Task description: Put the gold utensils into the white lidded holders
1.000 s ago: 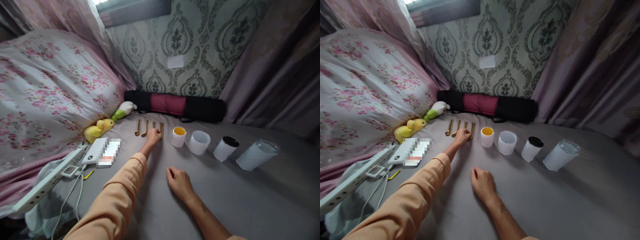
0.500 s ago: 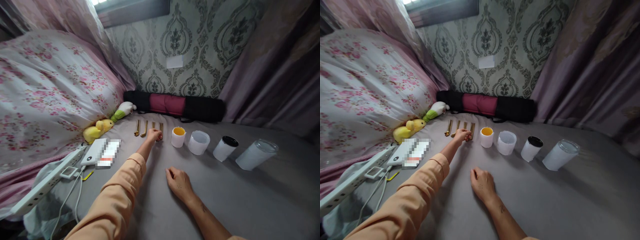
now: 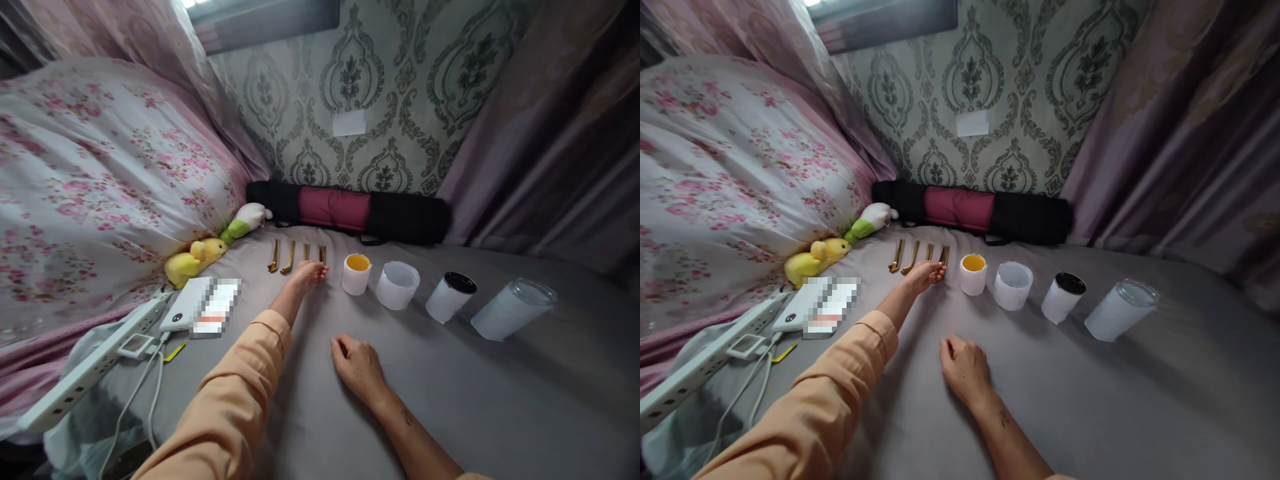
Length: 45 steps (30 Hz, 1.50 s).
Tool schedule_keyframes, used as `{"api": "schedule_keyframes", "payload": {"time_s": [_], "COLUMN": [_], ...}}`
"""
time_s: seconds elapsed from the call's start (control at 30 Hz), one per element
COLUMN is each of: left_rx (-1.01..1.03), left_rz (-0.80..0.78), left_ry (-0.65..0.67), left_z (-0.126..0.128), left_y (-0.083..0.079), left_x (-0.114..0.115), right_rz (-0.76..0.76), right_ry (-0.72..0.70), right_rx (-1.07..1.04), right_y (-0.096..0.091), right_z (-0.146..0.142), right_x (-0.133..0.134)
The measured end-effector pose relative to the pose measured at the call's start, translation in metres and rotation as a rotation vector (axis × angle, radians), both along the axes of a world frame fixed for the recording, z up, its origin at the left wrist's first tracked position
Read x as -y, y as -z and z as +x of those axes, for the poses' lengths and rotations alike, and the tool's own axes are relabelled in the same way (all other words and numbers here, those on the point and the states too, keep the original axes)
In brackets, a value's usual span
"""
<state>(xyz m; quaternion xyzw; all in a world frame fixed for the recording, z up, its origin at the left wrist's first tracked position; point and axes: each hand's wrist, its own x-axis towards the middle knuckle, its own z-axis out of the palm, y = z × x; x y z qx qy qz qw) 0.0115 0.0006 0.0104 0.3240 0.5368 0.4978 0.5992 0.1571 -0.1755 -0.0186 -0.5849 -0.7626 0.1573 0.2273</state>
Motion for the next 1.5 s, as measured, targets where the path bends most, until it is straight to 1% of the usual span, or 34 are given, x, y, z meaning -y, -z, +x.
{"api": "schedule_keyframes", "payload": {"time_s": [0.2, 0.47, 0.77, 0.93, 1.03, 1.13, 1.23, 1.33, 1.4, 1.5], "left_rx": [0.057, 0.049, 0.059, 0.073, 0.087, 0.109, 0.115, 0.091, 0.053, 0.003], "left_rz": [0.004, 0.04, 0.142, 0.187, 0.2, 0.228, 0.246, 0.249, 0.262, 0.297], "left_ry": [0.012, -0.009, -0.034, -0.04, -0.03, -0.013, -0.011, -0.004, 0.011, 0.025], "left_z": [0.0, 0.004, 0.01, 0.012, 0.013, 0.015, 0.017, 0.02, 0.021, 0.023], "left_y": [0.005, 0.015, 0.025, 0.032, 0.037, 0.04, 0.037, 0.032, 0.029, 0.028], "left_x": [0.001, 0.009, 0.036, 0.056, 0.067, 0.079, 0.091, 0.104, 0.113, 0.124], "right_rz": [-0.008, 0.009, 0.003, 0.001, -0.029, -0.09, -0.203, -0.315, -0.341, -0.341], "right_ry": [-0.004, 0.002, 0.008, 0.007, 0.011, 0.028, 0.068, 0.098, 0.121, 0.148], "right_rx": [-0.008, -0.005, 0.004, -0.055, -0.168, -0.35, -0.565, -0.789, -0.91, -1.041], "right_y": [-0.002, 0.0, 0.001, 0.0, 0.002, 0.006, 0.01, 0.009, 0.006, 0.002], "right_z": [0.001, 0.0, -0.001, -0.001, 0.0, 0.001, 0.003, 0.004, 0.006, 0.01], "right_x": [0.001, 0.0, -0.001, -0.002, -0.005, -0.01, -0.015, -0.017, -0.018, -0.019]}}
